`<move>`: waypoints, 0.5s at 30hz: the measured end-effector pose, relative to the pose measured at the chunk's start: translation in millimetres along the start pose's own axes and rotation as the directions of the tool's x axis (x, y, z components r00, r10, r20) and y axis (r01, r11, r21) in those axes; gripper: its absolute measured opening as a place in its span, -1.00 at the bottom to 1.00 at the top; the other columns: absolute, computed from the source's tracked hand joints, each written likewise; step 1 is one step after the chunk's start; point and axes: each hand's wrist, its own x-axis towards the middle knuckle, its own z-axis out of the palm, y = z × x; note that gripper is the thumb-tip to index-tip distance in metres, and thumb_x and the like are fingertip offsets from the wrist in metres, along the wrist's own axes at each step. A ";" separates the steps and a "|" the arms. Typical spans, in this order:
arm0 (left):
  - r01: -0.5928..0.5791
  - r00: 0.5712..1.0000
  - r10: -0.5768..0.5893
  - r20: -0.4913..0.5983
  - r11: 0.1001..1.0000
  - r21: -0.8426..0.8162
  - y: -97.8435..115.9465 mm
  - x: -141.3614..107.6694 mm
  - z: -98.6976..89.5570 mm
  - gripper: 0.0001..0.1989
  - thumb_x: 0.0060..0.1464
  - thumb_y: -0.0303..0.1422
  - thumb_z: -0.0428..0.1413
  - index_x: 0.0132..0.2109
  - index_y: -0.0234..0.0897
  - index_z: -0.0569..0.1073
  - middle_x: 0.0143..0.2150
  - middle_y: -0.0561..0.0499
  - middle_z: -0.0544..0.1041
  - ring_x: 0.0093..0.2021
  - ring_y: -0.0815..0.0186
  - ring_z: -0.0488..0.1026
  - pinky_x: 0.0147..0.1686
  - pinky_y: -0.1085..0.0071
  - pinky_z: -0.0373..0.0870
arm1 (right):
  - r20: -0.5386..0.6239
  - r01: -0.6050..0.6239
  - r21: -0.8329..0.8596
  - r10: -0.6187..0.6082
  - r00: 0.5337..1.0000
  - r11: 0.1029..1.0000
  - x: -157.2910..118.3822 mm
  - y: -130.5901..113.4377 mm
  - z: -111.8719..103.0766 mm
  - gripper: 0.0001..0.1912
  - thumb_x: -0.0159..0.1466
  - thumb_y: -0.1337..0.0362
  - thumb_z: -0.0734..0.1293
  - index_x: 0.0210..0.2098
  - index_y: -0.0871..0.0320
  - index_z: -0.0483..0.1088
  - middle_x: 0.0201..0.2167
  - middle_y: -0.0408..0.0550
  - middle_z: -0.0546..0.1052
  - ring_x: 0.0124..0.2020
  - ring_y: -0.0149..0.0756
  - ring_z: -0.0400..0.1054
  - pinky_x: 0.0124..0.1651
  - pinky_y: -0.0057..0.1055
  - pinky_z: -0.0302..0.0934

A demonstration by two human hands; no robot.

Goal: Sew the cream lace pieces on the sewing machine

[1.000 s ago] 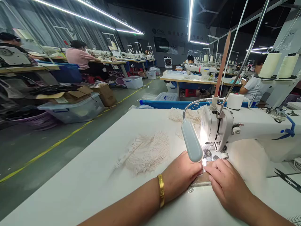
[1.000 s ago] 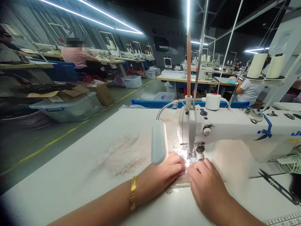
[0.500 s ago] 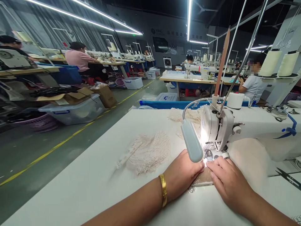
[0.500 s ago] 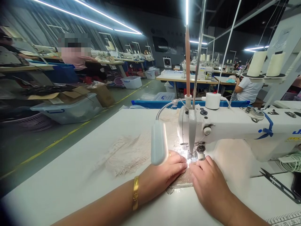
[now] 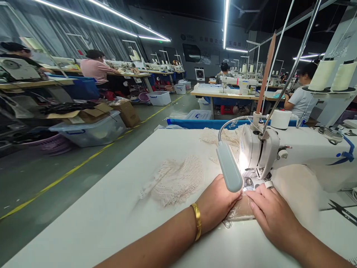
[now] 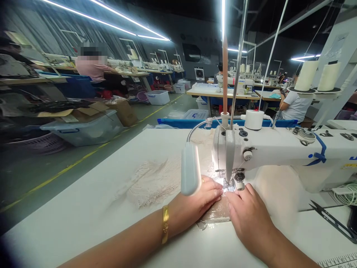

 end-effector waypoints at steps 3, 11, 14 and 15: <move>-0.022 0.999 0.023 -0.026 0.999 0.041 -2.4 2.4 1.3 -0.76 0.37 -0.48 0.01 -0.21 -0.22 0.55 -0.23 -0.01 0.62 -0.16 0.19 0.53 -0.03 0.20 0.45 | -0.036 -0.012 0.014 0.012 0.999 1.000 1.4 1.5 -2.0 -0.68 0.46 0.40 0.13 0.09 0.08 0.41 -0.30 -0.03 0.51 -0.35 -0.13 0.35 -0.33 -0.22 0.32; -0.045 0.997 0.048 -0.062 0.997 0.055 -4.9 4.6 1.9 -0.75 0.37 -0.50 0.01 -0.21 -0.24 0.56 -0.21 0.00 0.65 -0.17 0.21 0.53 -0.03 0.21 0.45 | -0.119 -0.070 0.131 0.086 0.989 0.989 6.7 4.1 -8.1 -0.67 0.48 0.35 0.14 0.19 0.08 0.29 -0.28 -0.06 0.51 -0.23 -0.11 0.47 -0.17 -0.18 0.42; -0.006 0.999 0.009 -0.042 0.997 0.076 -2.0 3.7 2.3 -0.78 0.36 -0.48 0.03 -0.18 -0.22 0.56 -0.17 -0.02 0.65 -0.13 0.19 0.55 -0.01 0.21 0.45 | -0.116 -0.083 0.135 0.099 0.988 0.987 4.5 2.9 -6.3 -0.68 0.49 0.33 0.14 0.20 0.07 0.28 -0.25 -0.06 0.53 -0.22 -0.13 0.49 -0.16 -0.21 0.44; 0.019 0.999 -0.016 -0.031 0.995 0.095 0.4 3.2 2.0 -0.81 0.36 -0.47 0.05 -0.15 -0.22 0.56 -0.14 -0.03 0.65 -0.10 0.17 0.55 -0.01 0.21 0.45 | -0.124 -0.082 0.131 0.098 0.987 0.988 2.4 3.1 -4.8 -0.69 0.50 0.31 0.14 0.19 0.06 0.28 -0.25 -0.06 0.54 -0.24 -0.13 0.50 -0.19 -0.22 0.45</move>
